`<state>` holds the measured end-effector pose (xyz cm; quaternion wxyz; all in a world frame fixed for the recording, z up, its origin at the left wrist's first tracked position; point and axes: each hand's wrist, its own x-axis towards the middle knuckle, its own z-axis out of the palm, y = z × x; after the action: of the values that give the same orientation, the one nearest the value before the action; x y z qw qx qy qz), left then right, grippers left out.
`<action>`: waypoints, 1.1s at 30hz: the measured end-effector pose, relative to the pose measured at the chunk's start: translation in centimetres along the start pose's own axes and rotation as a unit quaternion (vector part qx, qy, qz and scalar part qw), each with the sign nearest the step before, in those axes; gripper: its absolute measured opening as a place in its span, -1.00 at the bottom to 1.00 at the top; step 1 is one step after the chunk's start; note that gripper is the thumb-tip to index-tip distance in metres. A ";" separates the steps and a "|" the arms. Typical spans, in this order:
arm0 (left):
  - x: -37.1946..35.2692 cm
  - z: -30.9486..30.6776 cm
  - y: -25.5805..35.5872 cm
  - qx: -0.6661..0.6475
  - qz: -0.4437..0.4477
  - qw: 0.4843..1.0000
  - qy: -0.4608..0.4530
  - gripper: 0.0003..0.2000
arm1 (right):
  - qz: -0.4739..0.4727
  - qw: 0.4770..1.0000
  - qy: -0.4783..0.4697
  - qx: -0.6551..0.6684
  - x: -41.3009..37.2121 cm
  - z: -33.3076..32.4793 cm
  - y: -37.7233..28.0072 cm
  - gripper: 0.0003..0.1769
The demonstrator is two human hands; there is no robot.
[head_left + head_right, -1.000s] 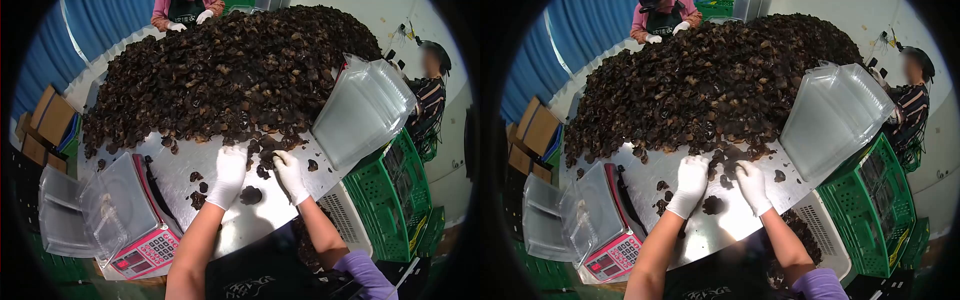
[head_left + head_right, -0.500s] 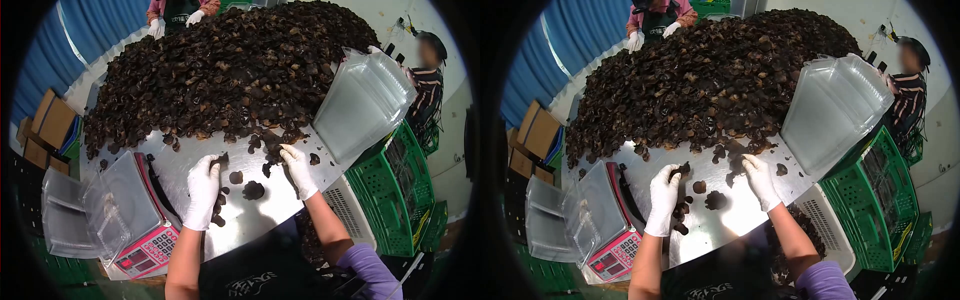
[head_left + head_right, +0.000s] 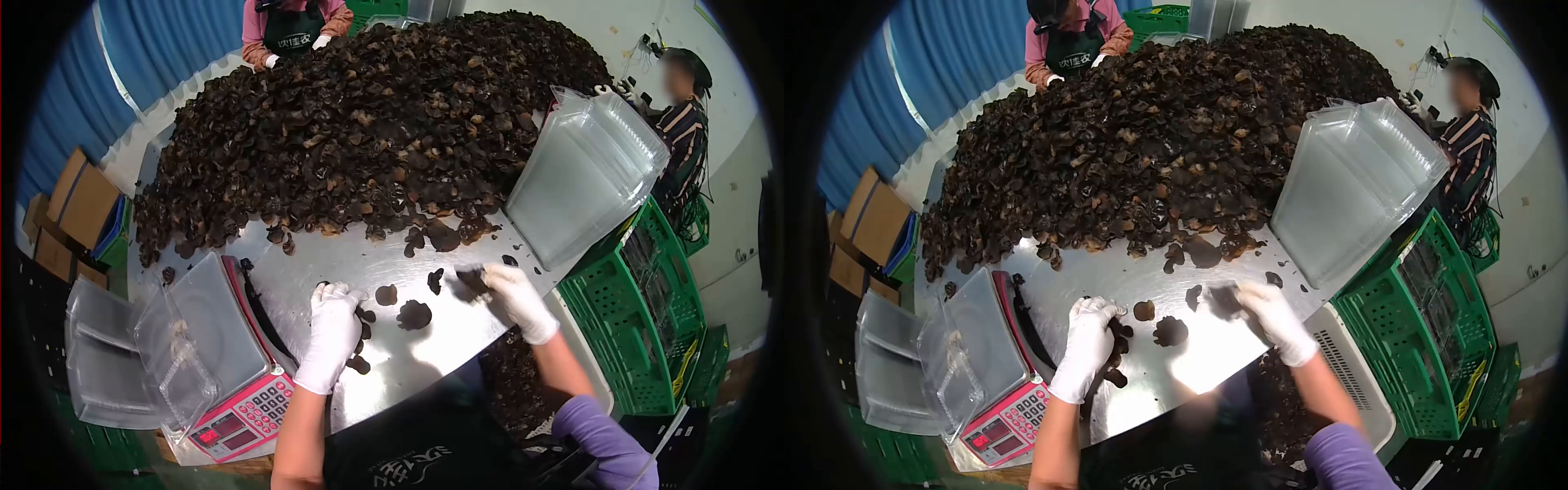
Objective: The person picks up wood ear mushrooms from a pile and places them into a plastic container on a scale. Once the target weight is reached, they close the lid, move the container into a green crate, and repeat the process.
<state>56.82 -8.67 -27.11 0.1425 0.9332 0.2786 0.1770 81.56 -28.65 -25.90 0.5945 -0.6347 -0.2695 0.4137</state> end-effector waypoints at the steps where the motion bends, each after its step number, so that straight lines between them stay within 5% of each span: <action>1: -0.1 0.1 -0.1 0.006 0.025 0.999 0.042 -0.67 | 0.069 0.994 -0.070 -0.050 -2.1 -1.9 -1.3 -0.74; 3: 0.5 -0.3 0.3 -0.002 0.023 0.997 0.072 -0.69 | 0.054 0.945 -0.231 -0.225 -5.4 -6.7 -2.0 -0.68; 4: 1.3 -0.4 0.8 -0.037 -0.004 0.997 0.072 -0.72 | 0.185 0.864 -0.292 -0.366 -6.3 -7.5 -3.0 -0.70; 5: 2.1 -0.3 1.3 -0.074 -0.033 0.994 0.072 -0.74 | 0.032 0.830 -0.313 -0.462 -7.6 -8.4 -3.0 -0.64; 7: 4.7 1.2 2.9 -0.082 -0.008 0.995 0.058 -0.77 | 0.082 0.739 -0.225 -0.629 -7.8 -6.2 -6.1 -0.64; 13: 10.0 7.5 4.4 0.083 -0.046 0.995 -0.017 -0.76 | -0.145 0.881 -0.021 -0.450 -1.8 0.9 -2.9 -0.55; 16: 9.1 5.2 4.5 0.085 -0.049 0.995 -0.007 -0.78 | -0.256 0.820 -0.002 -0.512 1.4 3.6 -0.2 -0.36; 19: 6.2 3.3 4.8 0.027 -0.026 0.997 0.067 -0.86 | -0.291 0.818 -0.048 -0.494 4.0 3.1 1.3 -0.49; 21: 3.9 2.3 6.8 -0.075 -0.057 0.995 0.018 -0.93 | -0.239 0.861 -0.105 -0.436 5.3 1.8 1.5 -0.62; 22: 3.8 0.2 9.6 -0.115 -0.105 0.971 -0.180 -0.92 | -0.214 0.892 -0.112 -0.382 5.8 1.3 1.7 -0.76; 23: 1.4 2.3 10.9 -0.199 0.014 0.978 -0.056 -0.86 | -0.237 0.900 -0.134 -0.339 6.9 0.4 2.6 -0.86; 24: -0.2 2.1 12.6 -0.151 0.141 0.969 -0.138 -0.80 | -0.178 0.921 -0.138 -0.318 7.1 0.2 2.3 -0.88; 25: -0.3 2.6 14.0 -0.261 0.194 0.922 -0.209 -0.78 | -0.119 0.937 -0.142 -0.295 7.2 0.1 1.9 -0.87; 27: -0.2 5.9 12.3 -0.169 0.255 0.934 -0.188 -0.74 | -0.082 0.959 -0.133 -0.237 6.4 0.2 1.7 -0.84; 29: 6.2 2.8 12.5 0.017 -0.010 0.978 -0.206 -0.75 | -0.018 0.962 -0.078 -0.260 4.9 0.9 1.6 -0.84; 31: 9.6 5.1 8.0 -0.074 0.009 0.989 0.128 -0.77 | -0.103 0.969 -0.042 -0.223 4.1 2.1 3.7 -0.83; 33: 11.9 7.3 5.9 -0.010 0.035 0.984 0.174 -0.80 | -0.144 0.952 -0.039 -0.267 3.3 3.9 4.2 -0.64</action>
<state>71.88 -7.85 -28.51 0.0945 0.8958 0.2643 0.3445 79.30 -24.43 -30.46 0.4454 -0.7084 -0.4812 0.2611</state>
